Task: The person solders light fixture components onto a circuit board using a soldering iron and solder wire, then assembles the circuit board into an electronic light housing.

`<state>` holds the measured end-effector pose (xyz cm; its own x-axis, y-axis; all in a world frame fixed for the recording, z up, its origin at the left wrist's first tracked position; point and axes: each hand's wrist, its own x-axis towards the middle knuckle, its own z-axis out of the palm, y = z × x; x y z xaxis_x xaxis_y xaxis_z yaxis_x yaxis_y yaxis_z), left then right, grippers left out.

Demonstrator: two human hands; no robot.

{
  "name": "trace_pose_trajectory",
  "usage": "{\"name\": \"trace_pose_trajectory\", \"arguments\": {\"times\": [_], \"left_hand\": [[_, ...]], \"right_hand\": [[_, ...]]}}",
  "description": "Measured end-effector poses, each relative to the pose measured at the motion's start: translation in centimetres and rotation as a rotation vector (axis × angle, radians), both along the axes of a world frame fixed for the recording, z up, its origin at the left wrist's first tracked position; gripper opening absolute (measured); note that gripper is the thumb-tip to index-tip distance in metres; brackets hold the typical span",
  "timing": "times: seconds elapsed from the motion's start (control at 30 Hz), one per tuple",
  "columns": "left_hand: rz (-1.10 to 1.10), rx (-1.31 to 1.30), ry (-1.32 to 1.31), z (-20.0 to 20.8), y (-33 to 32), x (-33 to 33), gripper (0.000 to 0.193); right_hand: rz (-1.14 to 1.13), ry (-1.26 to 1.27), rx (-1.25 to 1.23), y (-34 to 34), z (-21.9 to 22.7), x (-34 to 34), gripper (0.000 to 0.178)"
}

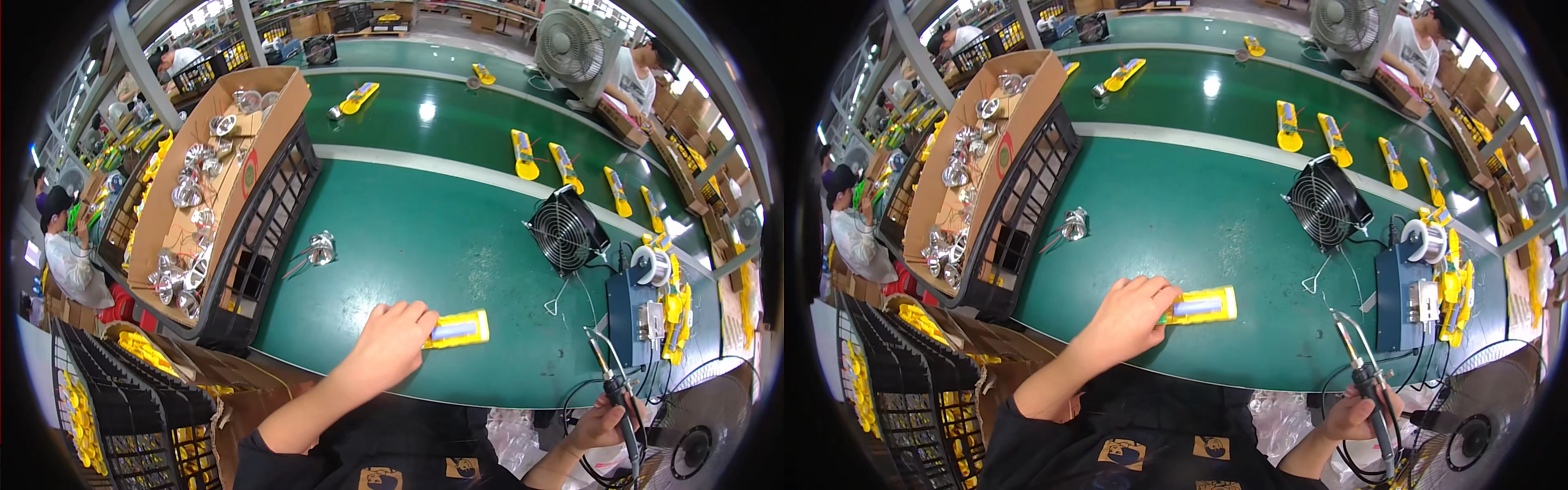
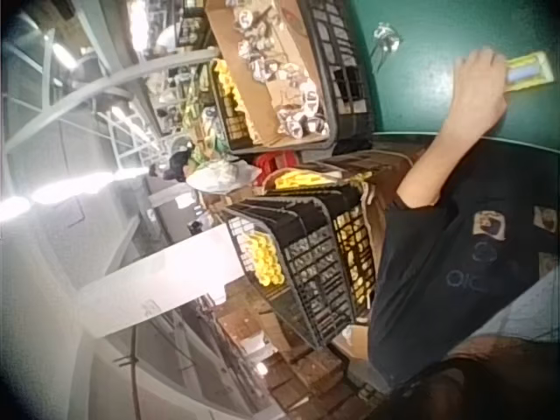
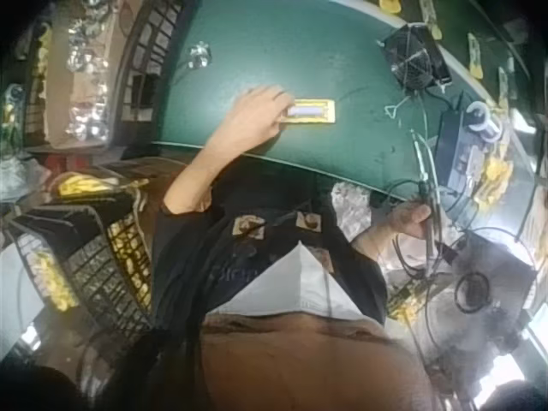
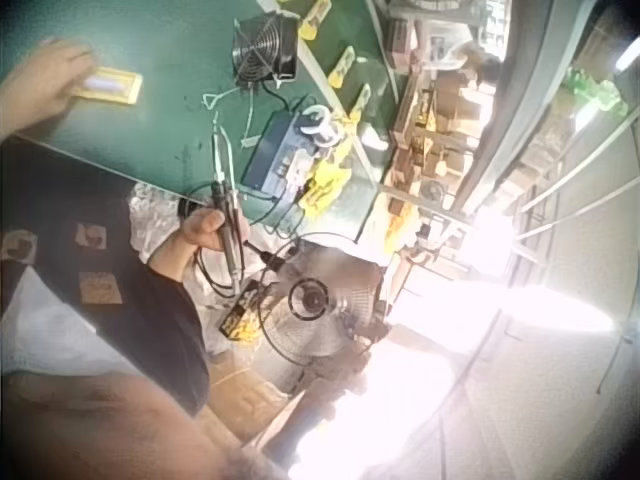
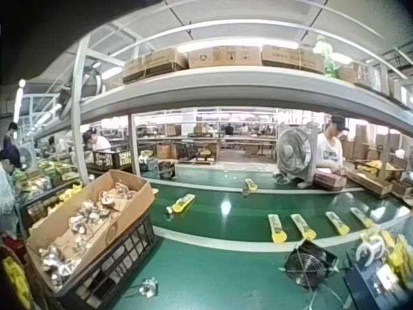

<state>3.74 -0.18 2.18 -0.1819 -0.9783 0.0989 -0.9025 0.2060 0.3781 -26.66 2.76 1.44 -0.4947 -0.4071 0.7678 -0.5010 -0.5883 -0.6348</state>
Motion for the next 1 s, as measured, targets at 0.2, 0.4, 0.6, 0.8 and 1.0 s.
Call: {"name": "trace_pose_trajectory", "arguments": {"times": [0.2,0.4,0.6,0.8,1.0], "left_hand": [[-0.572,0.152,-0.044,1.1,-3.2,1.3,0.032],[-0.581,0.034,0.029,1.6,-3.5,2.3,0.017],[-0.604,0.099,0.08,0.6,-3.3,4.4,0.028],[-0.315,0.033,0.559,-1.1,-0.5,5.1,0.034],[0.077,-0.092,0.762,-3.0,2.8,3.4,0.027]], "right_hand": [[-0.032,-0.124,0.004,-0.1,0.5,-0.7,0.034],[0.0,-0.087,0.045,0.1,-0.3,-0.7,0.033],[0.091,-0.024,0.089,-0.9,-0.7,0.1,0.032],[0.259,0.065,0.175,-2.6,0.6,1.8,0.039],[0.711,0.171,0.398,-6.9,3.4,6.6,0.041]]}}
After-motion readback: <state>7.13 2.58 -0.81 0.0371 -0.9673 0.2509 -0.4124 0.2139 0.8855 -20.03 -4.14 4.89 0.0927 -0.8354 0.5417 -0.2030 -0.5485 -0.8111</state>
